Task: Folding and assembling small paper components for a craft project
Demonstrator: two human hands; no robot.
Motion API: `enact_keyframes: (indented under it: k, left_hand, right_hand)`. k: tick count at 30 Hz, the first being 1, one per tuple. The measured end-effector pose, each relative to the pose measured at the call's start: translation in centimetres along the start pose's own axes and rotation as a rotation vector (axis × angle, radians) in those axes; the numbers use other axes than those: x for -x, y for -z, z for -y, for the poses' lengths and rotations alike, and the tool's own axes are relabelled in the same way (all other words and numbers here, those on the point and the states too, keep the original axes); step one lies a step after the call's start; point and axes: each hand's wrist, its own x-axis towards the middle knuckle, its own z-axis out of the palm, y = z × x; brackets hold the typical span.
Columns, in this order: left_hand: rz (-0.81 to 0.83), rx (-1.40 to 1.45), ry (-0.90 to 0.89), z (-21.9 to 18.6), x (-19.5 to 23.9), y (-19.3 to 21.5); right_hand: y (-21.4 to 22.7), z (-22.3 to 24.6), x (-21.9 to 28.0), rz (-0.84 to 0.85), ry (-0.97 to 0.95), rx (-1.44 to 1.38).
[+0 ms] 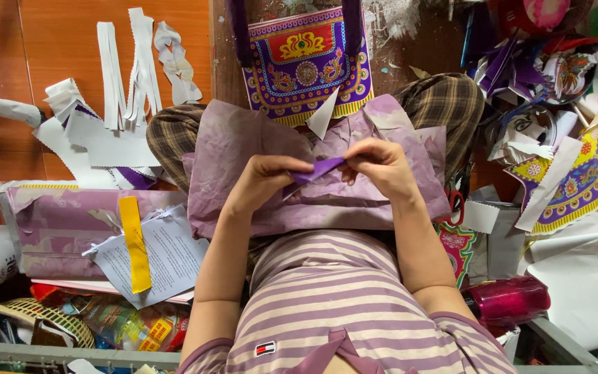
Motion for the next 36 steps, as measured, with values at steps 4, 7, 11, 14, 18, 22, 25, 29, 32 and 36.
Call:
enact_keyframes:
  k: [4, 7, 11, 14, 18, 22, 25, 29, 32, 36]
  left_hand:
    - [0.154, 0.040, -0.066, -0.5, 0.1, 0.1]
    - [0.233, 0.044, -0.094, -1.3, 0.3, 0.4]
    - [0.416, -0.123, -0.016, -3.5, 0.2, 0.8]
    - [0.481, -0.171, 0.063, -3.7, -0.6, -0.2]
    - [0.464, -0.393, 0.080, -2.6, -1.4, -2.0]
    - [0.496, -0.308, 0.166, -0.4, -2.3, -1.8]
    - [0.457, -0.252, 0.129, 0.4, -2.5, -1.6]
    - [0.295, -0.449, 0.073, 1.1, -2.1, -1.6]
    - [0.210, -0.647, 0.059, -0.8, -1.8, -3.5]
    - [0.129, -0.740, 0.085, -2.2, -1.6, -5.3]
  right_hand:
    - [0.6, -0.2, 0.0, 0.036, 0.013, -0.136]
    - [0.5, 0.3, 0.0, 0.068, 0.032, -0.179]
    - [0.5, 1.4, -0.3, 0.152, 0.012, 0.027]
    - [-0.6, 3.0, -0.8, 0.249, 0.003, 0.178]
    - [-1.4, 3.6, -1.5, 0.343, -0.008, 0.327]
    - [-1.6, 3.6, -1.6, 0.325, -0.053, 0.343]
    - [-1.7, 2.3, -1.6, 0.220, -0.124, 0.268]
    - [-2.3, 0.2, -1.3, 0.079, -0.176, 0.214]
    - [-3.7, -0.3, -1.3, -0.040, -0.200, 0.188]
    - [-3.9, -1.1, -1.5, -0.183, -0.174, 0.154]
